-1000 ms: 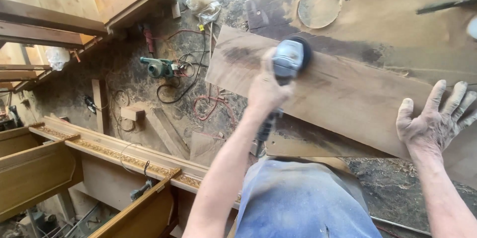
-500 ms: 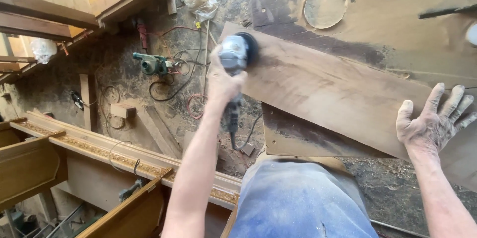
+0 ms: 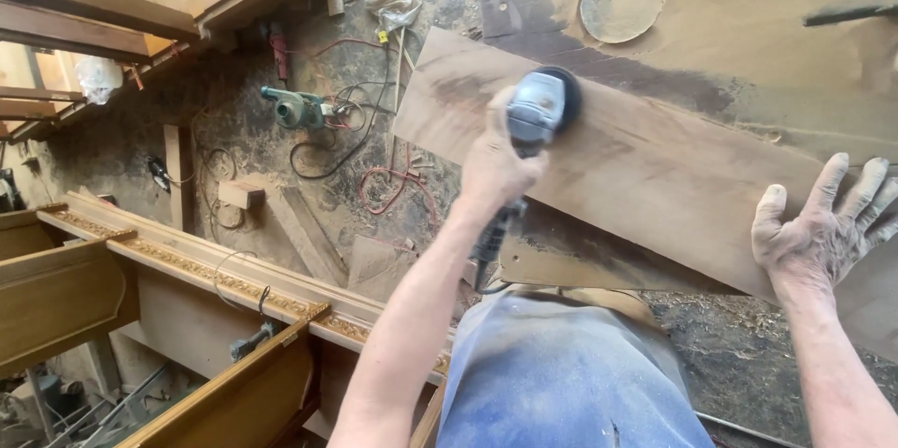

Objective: Power sanding a large wooden board using an angle grinder with a sanding attachment in a workshop.

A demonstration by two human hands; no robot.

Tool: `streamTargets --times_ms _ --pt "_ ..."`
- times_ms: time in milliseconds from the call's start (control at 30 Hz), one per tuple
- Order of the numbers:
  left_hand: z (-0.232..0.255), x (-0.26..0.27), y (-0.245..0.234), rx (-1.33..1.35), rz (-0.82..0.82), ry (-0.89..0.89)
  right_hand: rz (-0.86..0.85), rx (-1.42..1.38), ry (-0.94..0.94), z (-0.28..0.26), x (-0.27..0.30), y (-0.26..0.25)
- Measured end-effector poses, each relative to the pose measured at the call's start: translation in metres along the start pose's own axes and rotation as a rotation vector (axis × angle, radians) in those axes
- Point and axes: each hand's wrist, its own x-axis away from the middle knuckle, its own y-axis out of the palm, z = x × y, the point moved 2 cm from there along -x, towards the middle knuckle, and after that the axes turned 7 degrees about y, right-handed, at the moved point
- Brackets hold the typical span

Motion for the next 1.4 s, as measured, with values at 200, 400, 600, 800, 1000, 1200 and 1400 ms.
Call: streamTargets --times_ms 200,400,600,800,1000,1200,1400 --pt "-0.012 -0.025 -0.075 0.183 0.227 -0.089 -0.017 -0.043 0.0 -0.003 -0.002 -0.001" --pt "-0.057 -0.062 -0.109 0.111 0.289 -0.17 -0.004 0.004 -0.004 -0.003 -0.002 0.001" --pt "-0.052 -0.052 -0.121 0.121 0.281 -0.192 -0.005 0.089 -0.013 -0.006 -0.002 -0.001" --pt "-0.053 -0.04 -0.12 0.185 0.25 -0.233 -0.022 0.112 0.002 -0.007 -0.004 0.0" --pt "-0.053 -0.008 -0.093 0.129 0.165 -0.148 -0.013 0.063 -0.014 -0.009 -0.007 -0.002" --pt "-0.087 0.026 -0.033 -0.188 0.166 0.393 -0.019 0.082 -0.016 -0.009 -0.007 -0.003" --pt "-0.072 0.061 0.028 -0.296 -0.042 0.325 -0.036 0.087 0.003 -0.009 -0.007 -0.002"
